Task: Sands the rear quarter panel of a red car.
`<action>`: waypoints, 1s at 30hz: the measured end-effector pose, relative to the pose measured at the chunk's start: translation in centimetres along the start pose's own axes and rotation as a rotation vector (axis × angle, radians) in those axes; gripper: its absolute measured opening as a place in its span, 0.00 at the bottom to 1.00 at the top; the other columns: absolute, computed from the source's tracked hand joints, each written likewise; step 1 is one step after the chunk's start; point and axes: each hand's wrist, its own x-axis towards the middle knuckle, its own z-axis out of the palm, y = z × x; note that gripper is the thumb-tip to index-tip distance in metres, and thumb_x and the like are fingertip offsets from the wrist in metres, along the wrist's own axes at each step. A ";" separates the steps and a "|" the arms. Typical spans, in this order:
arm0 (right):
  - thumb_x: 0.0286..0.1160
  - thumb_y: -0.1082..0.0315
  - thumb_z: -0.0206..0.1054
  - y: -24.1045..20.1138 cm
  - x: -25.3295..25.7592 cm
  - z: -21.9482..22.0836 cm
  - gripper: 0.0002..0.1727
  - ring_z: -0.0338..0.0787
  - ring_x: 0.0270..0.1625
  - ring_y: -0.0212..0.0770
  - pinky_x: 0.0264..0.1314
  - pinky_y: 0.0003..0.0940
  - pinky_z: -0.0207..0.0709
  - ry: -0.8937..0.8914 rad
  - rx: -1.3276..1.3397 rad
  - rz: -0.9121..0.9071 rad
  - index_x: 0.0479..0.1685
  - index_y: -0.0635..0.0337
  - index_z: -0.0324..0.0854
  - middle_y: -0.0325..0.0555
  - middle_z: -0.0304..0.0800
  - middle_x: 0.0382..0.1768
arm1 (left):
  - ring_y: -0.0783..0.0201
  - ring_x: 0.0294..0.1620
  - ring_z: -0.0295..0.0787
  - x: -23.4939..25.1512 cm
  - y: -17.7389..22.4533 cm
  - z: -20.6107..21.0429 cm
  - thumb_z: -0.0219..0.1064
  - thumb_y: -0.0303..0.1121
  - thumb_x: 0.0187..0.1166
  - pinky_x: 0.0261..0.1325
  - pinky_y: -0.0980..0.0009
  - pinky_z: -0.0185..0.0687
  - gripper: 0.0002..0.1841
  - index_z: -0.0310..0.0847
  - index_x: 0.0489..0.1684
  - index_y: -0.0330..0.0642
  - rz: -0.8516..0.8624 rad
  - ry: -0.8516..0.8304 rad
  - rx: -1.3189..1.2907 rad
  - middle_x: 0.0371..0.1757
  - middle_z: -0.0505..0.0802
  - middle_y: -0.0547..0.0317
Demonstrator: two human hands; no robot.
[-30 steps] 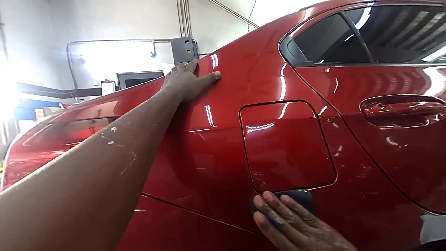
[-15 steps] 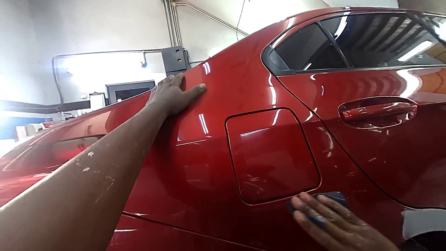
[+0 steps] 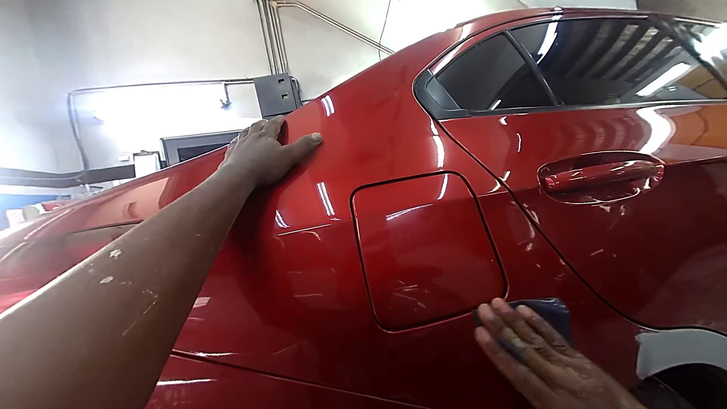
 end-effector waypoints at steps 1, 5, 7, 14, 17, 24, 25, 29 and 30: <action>0.76 0.21 0.41 -1.7 1.2 0.2 0.56 0.49 0.97 0.51 0.98 0.52 0.38 -0.012 0.035 0.003 0.95 0.55 0.51 0.56 0.53 0.94 | 0.39 0.92 0.56 0.1 -0.1 0.1 0.41 0.89 0.63 0.85 0.27 0.50 0.61 0.56 0.94 0.52 0.008 0.003 0.013 0.91 0.66 0.44; 0.71 0.19 0.46 -4.1 3.7 1.8 0.58 0.43 0.98 0.47 0.99 0.48 0.32 0.034 0.089 -0.034 0.96 0.52 0.50 0.49 0.50 0.95 | 0.38 0.92 0.57 0.2 -0.2 0.1 0.42 0.87 0.66 0.84 0.27 0.52 0.58 0.58 0.93 0.53 0.042 0.013 -0.009 0.90 0.68 0.44; 0.72 0.19 0.44 -1.3 1.3 1.4 0.56 0.44 0.98 0.43 0.99 0.47 0.35 0.060 0.017 -0.009 0.97 0.45 0.48 0.44 0.50 0.96 | 0.37 0.92 0.56 0.1 -0.1 0.1 0.43 0.86 0.67 0.84 0.26 0.52 0.57 0.58 0.93 0.53 0.036 0.008 -0.013 0.90 0.67 0.43; 0.81 0.25 0.39 -2.6 2.5 1.8 0.50 0.47 0.97 0.48 0.99 0.49 0.37 0.062 0.022 -0.103 0.94 0.53 0.54 0.50 0.54 0.94 | 0.36 0.92 0.54 0.1 0.4 0.1 0.42 0.86 0.68 0.84 0.26 0.50 0.58 0.55 0.94 0.51 0.003 -0.002 0.007 0.91 0.65 0.41; 0.84 0.29 0.41 -3.4 4.7 2.8 0.47 0.46 0.97 0.46 1.00 0.47 0.35 0.101 0.074 -0.227 0.93 0.53 0.57 0.46 0.55 0.94 | 0.37 0.92 0.55 0.1 0.1 0.0 0.42 0.86 0.67 0.84 0.27 0.52 0.58 0.55 0.94 0.51 0.008 -0.008 -0.006 0.91 0.66 0.43; 0.93 0.44 0.43 0.5 0.7 1.6 0.35 0.41 0.98 0.45 1.00 0.44 0.29 -0.023 0.032 -0.432 0.93 0.53 0.58 0.45 0.51 0.95 | 0.41 0.93 0.55 -0.4 0.5 0.1 0.44 0.87 0.65 0.87 0.30 0.50 0.59 0.56 0.94 0.53 -0.024 0.000 -0.019 0.91 0.66 0.46; 0.94 0.44 0.42 -0.9 2.4 2.0 0.35 0.43 0.98 0.45 1.00 0.44 0.30 -0.007 0.028 -0.422 0.93 0.53 0.58 0.45 0.52 0.95 | 0.42 0.93 0.55 -0.5 0.4 0.1 0.45 0.87 0.65 0.86 0.30 0.50 0.59 0.57 0.94 0.54 -0.030 0.001 -0.021 0.91 0.67 0.47; 0.93 0.44 0.44 -3.1 4.4 2.1 0.36 0.44 0.98 0.44 0.99 0.44 0.32 -0.011 0.023 -0.377 0.94 0.52 0.56 0.44 0.54 0.95 | 0.43 0.93 0.55 -0.1 0.2 -0.3 0.45 0.87 0.65 0.87 0.31 0.51 0.58 0.56 0.94 0.55 -0.021 -0.010 -0.030 0.92 0.66 0.48; 0.93 0.45 0.45 -2.6 3.3 1.9 0.35 0.44 0.98 0.44 0.99 0.44 0.32 -0.030 0.018 -0.373 0.94 0.51 0.56 0.44 0.53 0.95 | 0.43 0.93 0.55 -0.1 0.2 -0.3 0.46 0.87 0.65 0.86 0.31 0.51 0.58 0.57 0.94 0.56 -0.016 -0.012 -0.035 0.91 0.66 0.48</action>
